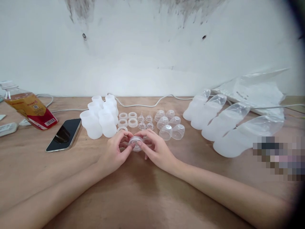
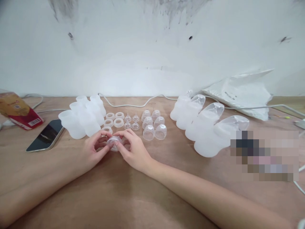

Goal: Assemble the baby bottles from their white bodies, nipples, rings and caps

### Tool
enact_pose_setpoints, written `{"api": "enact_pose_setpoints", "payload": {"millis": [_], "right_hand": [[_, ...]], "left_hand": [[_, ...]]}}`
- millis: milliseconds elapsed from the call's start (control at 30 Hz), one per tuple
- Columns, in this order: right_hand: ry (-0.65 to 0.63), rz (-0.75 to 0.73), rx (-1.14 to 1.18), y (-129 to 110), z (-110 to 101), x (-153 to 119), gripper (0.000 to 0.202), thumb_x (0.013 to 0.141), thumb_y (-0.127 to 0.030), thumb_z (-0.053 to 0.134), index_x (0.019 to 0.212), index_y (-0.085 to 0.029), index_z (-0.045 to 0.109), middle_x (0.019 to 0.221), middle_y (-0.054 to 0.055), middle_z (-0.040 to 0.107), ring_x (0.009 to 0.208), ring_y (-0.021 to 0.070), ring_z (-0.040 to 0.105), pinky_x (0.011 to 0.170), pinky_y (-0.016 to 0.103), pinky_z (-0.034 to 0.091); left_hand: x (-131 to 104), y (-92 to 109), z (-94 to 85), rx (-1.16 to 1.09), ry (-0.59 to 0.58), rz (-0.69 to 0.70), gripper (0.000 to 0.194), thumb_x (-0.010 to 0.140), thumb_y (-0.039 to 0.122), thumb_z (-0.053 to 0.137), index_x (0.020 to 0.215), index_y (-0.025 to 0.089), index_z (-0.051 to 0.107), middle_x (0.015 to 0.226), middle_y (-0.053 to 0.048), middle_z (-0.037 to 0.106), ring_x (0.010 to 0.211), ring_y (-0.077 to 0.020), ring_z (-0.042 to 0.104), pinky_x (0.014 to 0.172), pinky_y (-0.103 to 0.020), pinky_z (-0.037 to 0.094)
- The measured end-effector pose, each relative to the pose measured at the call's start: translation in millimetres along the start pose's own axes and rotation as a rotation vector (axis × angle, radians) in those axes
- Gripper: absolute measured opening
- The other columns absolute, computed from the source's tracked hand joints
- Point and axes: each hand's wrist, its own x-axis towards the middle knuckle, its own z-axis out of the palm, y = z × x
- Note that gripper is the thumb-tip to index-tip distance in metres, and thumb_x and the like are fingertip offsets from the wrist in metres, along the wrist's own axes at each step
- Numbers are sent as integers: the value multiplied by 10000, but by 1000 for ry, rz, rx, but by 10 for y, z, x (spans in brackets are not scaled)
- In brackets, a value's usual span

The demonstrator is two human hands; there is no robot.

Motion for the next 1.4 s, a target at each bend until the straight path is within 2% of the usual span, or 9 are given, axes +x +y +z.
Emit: {"api": "enact_pose_setpoints", "payload": {"millis": [233, 400, 500, 733, 867, 1000, 1100, 1233, 1400], "right_hand": [[76, -159, -245, 24, 32, -27, 130, 814, -150, 427, 896, -176, 525, 870, 39, 476, 677, 100, 502, 524, 204, 468], [92, -196, -287, 32, 39, -27, 110, 784, -105, 434, 835, -168, 507, 806, 26, 468, 646, 95, 476, 507, 194, 436], [94, -216, -321, 35, 42, -29, 108, 765, -78, 433, 799, -162, 491, 781, 23, 461, 643, 96, 463, 495, 189, 416], [35, -230, -273, 30, 25, -23, 205, 777, -86, 421, 953, -184, 451, 924, 51, 445, 776, 111, 487, 496, 171, 428], [2, -216, -233, 59, 40, -33, 194, 730, -73, 443, 889, -183, 427, 888, 41, 434, 737, 106, 499, 479, 168, 431], [2, -202, -318, 94, 50, -48, 166, 712, -50, 436, 812, -182, 427, 824, 6, 452, 552, 57, 435, 508, 193, 420], [-9, -220, -393, 105, 43, -53, 195, 684, -30, 444, 804, -183, 423, 798, -4, 459, 548, 59, 430, 532, 198, 407], [-10, -255, -463, 115, 44, -60, 202, 675, -27, 445, 798, -186, 421, 755, -13, 456, 556, 70, 429, 536, 197, 389], [38, -279, -501, 128, 82, -77, 200, 674, -19, 438, 777, -189, 415, 728, -16, 459, 554, 77, 428, 531, 193, 378]], "left_hand": [[-12, 17, -5, 26, -18, -50, 120, 807, 291, 513, 849, 185, 475, 798, -12, 552, 710, -132, 587, 583, -234, 506], [-37, 48, 18, 98, -10, -32, 36, 789, 184, 501, 821, 182, 485, 757, 11, 551, 645, -97, 565, 559, -193, 481], [-37, 48, 44, 127, 5, -23, 60, 769, 133, 487, 792, 187, 471, 731, 26, 532, 625, -87, 544, 544, -179, 464], [-10, 16, -5, 89, -27, 6, 114, 755, 167, 538, 817, 197, 447, 812, 15, 536, 770, -118, 567, 704, -237, 475], [-32, -31, -40, 238, 11, 27, 125, 733, 124, 547, 772, 198, 454, 753, 40, 531, 697, -98, 556, 646, -209, 450], [-60, -79, -32, 506, 34, 120, 126, 735, 142, 566, 751, 203, 457, 741, 49, 569, 650, -101, 532, 604, -211, 413], [-73, -96, -19, 652, 45, 193, 125, 734, 155, 569, 741, 206, 455, 703, 51, 588, 613, -120, 512, 614, -245, 389], [-76, -91, -2, 704, 50, 251, 157, 716, 117, 551, 684, 202, 423, 631, 51, 565, 577, -129, 481, 623, -263, 371], [-75, -64, 32, 659, 19, 251, 180, 703, 70, 515, 670, 201, 395, 614, 42, 527, 601, -133, 473, 610, -250, 376]]}}
